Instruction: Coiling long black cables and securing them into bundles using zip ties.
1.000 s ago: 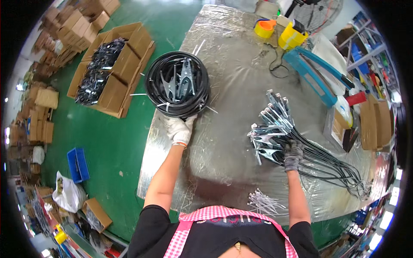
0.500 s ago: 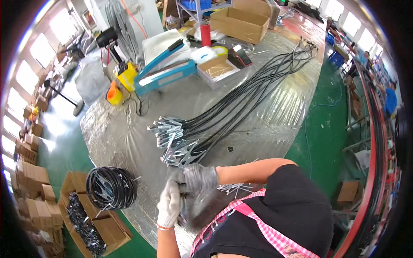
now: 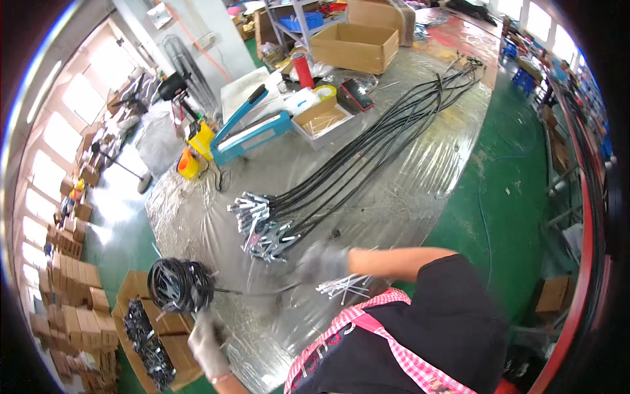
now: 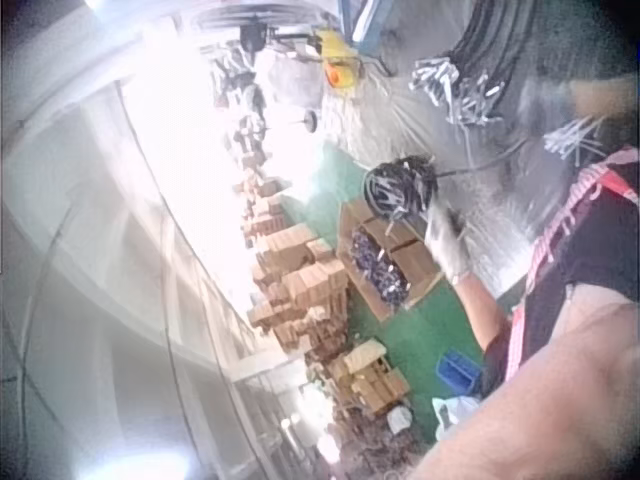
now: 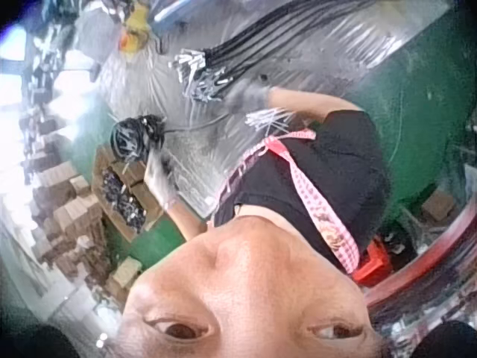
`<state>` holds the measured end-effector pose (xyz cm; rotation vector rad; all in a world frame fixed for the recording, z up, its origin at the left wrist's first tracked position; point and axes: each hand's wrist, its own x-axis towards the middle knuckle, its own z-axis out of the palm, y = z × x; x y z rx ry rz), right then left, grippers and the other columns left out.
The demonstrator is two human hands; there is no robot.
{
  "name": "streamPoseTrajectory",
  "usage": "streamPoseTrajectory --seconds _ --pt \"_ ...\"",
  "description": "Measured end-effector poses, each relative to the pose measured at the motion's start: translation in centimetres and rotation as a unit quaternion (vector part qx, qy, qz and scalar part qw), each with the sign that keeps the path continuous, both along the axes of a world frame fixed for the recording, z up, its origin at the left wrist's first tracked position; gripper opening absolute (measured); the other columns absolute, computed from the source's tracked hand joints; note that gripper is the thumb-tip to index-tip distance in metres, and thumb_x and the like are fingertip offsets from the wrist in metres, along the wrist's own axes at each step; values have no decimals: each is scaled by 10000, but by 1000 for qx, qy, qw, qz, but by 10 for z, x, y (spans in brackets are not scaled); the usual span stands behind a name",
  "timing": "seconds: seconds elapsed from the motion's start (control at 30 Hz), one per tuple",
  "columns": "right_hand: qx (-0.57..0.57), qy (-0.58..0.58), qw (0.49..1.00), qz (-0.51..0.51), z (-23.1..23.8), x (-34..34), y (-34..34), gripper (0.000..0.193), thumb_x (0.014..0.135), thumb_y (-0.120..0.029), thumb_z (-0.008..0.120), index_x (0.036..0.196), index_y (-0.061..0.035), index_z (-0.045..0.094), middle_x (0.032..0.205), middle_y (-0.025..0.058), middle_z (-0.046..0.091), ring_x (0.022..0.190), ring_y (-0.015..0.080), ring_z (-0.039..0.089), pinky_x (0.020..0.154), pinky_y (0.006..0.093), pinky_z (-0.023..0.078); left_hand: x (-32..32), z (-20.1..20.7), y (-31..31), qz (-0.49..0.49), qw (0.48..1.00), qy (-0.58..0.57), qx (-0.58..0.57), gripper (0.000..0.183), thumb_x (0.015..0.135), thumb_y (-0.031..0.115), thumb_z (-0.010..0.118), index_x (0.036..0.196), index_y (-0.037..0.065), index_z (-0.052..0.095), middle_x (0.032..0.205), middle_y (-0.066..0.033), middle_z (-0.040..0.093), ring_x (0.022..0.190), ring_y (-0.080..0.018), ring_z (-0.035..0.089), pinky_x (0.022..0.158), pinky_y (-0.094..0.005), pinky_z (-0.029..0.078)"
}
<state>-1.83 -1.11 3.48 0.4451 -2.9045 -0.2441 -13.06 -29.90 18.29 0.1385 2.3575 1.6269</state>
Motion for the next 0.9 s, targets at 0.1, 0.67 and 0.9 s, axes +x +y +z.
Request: streamPoseTrajectory --seconds 0.1,0.67,0.9 --pt "-242 93 964 67 92 -34 -56 121 749 -211 555 721 -102 600 663 90 579 629 270 594 585 466 480 42 8 58 -235 965 51 -105 352 925 265 520 1097 -25 619 866 -83 641 794 -165 589 732 -285 467" --pt "-150 1 978 146 76 -13 -49 173 881 -222 523 892 -129 668 902 48 679 874 179 628 845 362 435 54 31 23 -146 983 -110 9 465 967 394 465 1052 -35 626 818 -53 612 734 -120 605 696 -264 501" --pt "-394 -155 889 -171 -100 -29 109 285 907 -288 538 1056 -72 649 977 87 685 873 202 650 801 358 490 47 39 -47 -39 878 -273 390 418 1013 371 407 1033 18 631 583 100 435 374 14 307 345 -165 230"
